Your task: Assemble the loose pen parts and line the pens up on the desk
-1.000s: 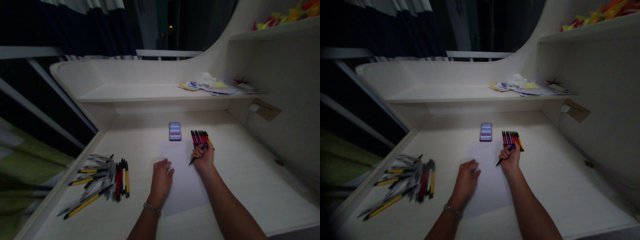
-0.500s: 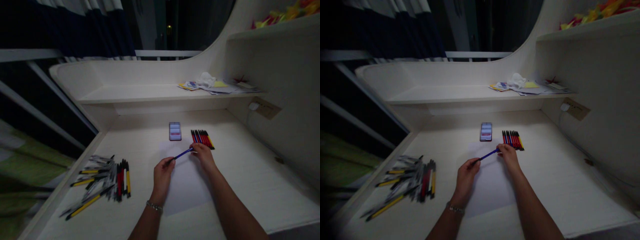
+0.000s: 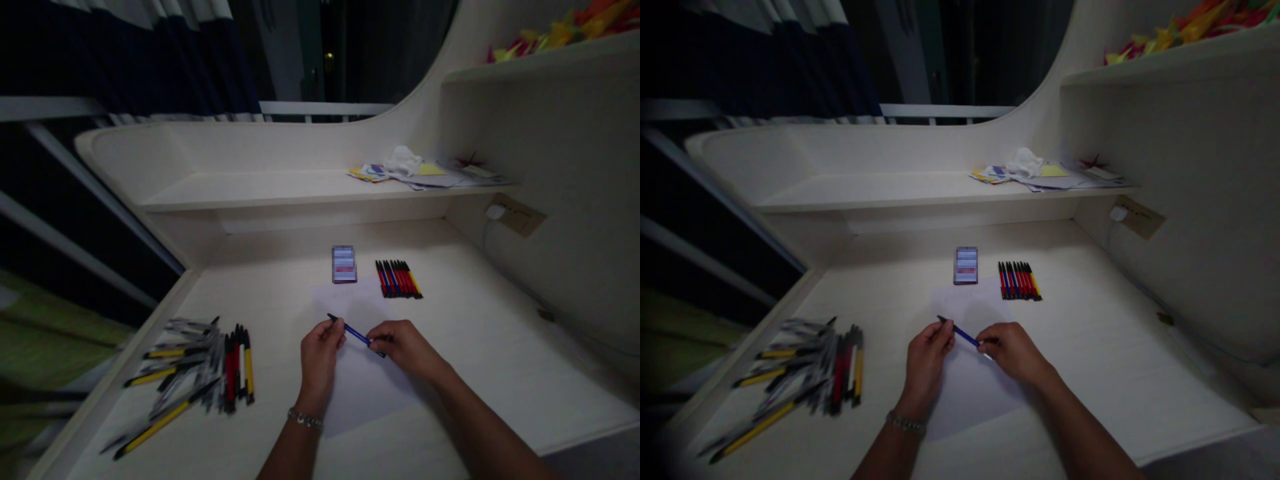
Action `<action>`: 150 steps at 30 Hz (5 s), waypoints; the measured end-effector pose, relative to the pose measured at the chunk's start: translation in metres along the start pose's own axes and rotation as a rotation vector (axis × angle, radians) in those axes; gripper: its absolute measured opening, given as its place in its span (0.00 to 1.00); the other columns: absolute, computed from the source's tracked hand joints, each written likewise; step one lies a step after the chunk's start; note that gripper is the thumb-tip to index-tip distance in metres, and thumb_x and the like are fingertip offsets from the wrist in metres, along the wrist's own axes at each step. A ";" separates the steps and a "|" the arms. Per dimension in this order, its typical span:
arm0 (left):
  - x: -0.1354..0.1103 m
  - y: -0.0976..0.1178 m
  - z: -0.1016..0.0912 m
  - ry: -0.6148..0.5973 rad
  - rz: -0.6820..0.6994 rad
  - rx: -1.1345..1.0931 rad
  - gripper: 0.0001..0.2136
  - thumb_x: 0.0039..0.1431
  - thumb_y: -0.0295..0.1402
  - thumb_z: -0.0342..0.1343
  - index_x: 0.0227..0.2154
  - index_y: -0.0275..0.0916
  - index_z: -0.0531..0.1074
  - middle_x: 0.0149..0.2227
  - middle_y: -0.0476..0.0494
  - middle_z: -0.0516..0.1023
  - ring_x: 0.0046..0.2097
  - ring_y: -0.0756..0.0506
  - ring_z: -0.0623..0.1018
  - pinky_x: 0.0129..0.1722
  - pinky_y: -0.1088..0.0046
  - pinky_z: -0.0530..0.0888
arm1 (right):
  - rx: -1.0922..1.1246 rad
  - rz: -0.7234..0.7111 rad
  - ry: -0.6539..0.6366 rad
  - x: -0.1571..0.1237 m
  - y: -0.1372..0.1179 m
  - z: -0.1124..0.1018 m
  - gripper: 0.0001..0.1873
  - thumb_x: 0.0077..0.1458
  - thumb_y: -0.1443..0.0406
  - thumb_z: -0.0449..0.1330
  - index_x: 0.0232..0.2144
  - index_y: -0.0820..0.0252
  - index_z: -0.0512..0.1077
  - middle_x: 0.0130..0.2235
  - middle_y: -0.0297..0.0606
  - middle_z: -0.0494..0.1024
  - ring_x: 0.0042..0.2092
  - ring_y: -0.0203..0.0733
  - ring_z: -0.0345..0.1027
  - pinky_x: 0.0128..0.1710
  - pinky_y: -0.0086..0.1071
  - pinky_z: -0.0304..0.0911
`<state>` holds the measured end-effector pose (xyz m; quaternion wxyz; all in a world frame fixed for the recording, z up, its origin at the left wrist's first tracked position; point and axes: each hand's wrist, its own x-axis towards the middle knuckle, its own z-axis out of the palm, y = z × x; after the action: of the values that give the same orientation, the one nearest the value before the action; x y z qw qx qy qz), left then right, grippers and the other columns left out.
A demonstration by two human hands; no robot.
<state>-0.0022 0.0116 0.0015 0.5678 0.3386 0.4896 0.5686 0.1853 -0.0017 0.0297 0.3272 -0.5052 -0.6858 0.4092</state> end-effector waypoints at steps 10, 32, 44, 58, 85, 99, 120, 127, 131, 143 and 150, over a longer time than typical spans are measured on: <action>-0.004 -0.007 0.002 -0.154 0.036 0.250 0.20 0.44 0.40 0.69 0.39 0.35 0.79 0.33 0.39 0.82 0.36 0.43 0.80 0.40 0.66 0.76 | -0.198 0.310 0.661 0.036 0.085 -0.109 0.16 0.48 0.58 0.62 0.36 0.61 0.81 0.34 0.43 0.83 0.33 0.45 0.75 0.34 0.33 0.65; -0.007 -0.004 0.003 -0.138 0.117 0.435 0.10 0.48 0.34 0.65 0.35 0.38 0.80 0.34 0.41 0.83 0.36 0.43 0.81 0.41 0.65 0.76 | -0.639 0.406 0.546 0.054 0.121 -0.124 0.15 0.56 0.60 0.56 0.36 0.58 0.82 0.37 0.44 0.83 0.40 0.48 0.76 0.37 0.34 0.62; -0.010 0.001 -0.014 -0.127 0.358 0.856 0.08 0.60 0.33 0.55 0.35 0.39 0.79 0.36 0.44 0.82 0.38 0.45 0.79 0.42 0.69 0.72 | -0.511 -0.037 0.218 0.025 0.050 -0.020 0.14 0.58 0.61 0.55 0.41 0.57 0.79 0.41 0.42 0.80 0.43 0.45 0.72 0.46 0.34 0.63; -0.007 0.071 -0.110 0.295 0.137 1.523 0.10 0.60 0.34 0.53 0.35 0.37 0.79 0.37 0.38 0.82 0.40 0.42 0.80 0.40 0.70 0.71 | -0.657 -0.075 0.153 0.022 0.065 0.009 0.15 0.60 0.60 0.54 0.42 0.58 0.78 0.41 0.44 0.76 0.44 0.46 0.70 0.47 0.37 0.63; 0.014 0.035 -0.003 0.007 0.112 1.445 0.13 0.59 0.40 0.53 0.33 0.41 0.80 0.36 0.39 0.83 0.40 0.42 0.81 0.36 0.72 0.69 | -0.593 -0.032 0.137 0.025 0.056 0.008 0.14 0.61 0.62 0.54 0.42 0.58 0.77 0.41 0.42 0.76 0.45 0.44 0.69 0.49 0.33 0.60; 0.020 0.011 0.028 -0.049 0.151 1.475 0.14 0.60 0.41 0.54 0.33 0.36 0.78 0.37 0.32 0.82 0.42 0.38 0.81 0.38 0.69 0.70 | -0.545 -0.003 0.133 0.025 0.049 0.007 0.12 0.60 0.63 0.56 0.42 0.57 0.77 0.41 0.41 0.76 0.46 0.43 0.68 0.50 0.34 0.60; 0.019 0.011 -0.009 -0.169 0.232 1.289 0.13 0.64 0.35 0.50 0.33 0.38 0.79 0.34 0.42 0.82 0.35 0.46 0.78 0.35 0.73 0.66 | -0.639 0.036 0.070 0.028 0.036 0.007 0.13 0.62 0.66 0.52 0.42 0.60 0.76 0.43 0.43 0.76 0.46 0.43 0.69 0.48 0.32 0.59; 0.018 0.015 -0.009 -0.200 0.184 1.306 0.13 0.64 0.35 0.50 0.35 0.39 0.79 0.37 0.41 0.83 0.40 0.44 0.79 0.39 0.73 0.67 | -0.745 0.231 0.009 0.053 0.002 0.014 0.17 0.63 0.58 0.50 0.39 0.60 0.76 0.42 0.47 0.79 0.45 0.47 0.72 0.43 0.35 0.60; 0.019 0.014 -0.009 -0.215 0.221 1.326 0.13 0.65 0.35 0.48 0.35 0.39 0.79 0.37 0.39 0.83 0.41 0.43 0.79 0.40 0.72 0.67 | -0.763 0.333 0.090 0.069 -0.008 0.034 0.23 0.60 0.48 0.52 0.43 0.59 0.73 0.42 0.47 0.80 0.44 0.50 0.73 0.39 0.36 0.62; 0.019 0.018 -0.008 -0.242 0.216 1.327 0.13 0.65 0.34 0.49 0.35 0.38 0.79 0.37 0.39 0.83 0.40 0.44 0.80 0.41 0.72 0.68 | -0.698 0.365 0.134 0.075 0.006 0.040 0.20 0.60 0.52 0.52 0.40 0.59 0.75 0.42 0.49 0.80 0.44 0.49 0.73 0.41 0.37 0.62; 0.015 0.009 -0.004 -0.273 0.232 0.959 0.14 0.65 0.40 0.48 0.38 0.39 0.78 0.35 0.41 0.82 0.36 0.45 0.80 0.38 0.72 0.71 | 0.197 0.158 0.175 0.073 0.024 0.049 0.19 0.55 0.51 0.56 0.28 0.62 0.74 0.26 0.37 0.75 0.28 0.38 0.67 0.29 0.29 0.59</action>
<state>-0.0111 0.0269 0.0062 0.3406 0.6844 0.5759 0.2896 0.1330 0.0608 -0.0112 0.4003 -0.5567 -0.5694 0.4535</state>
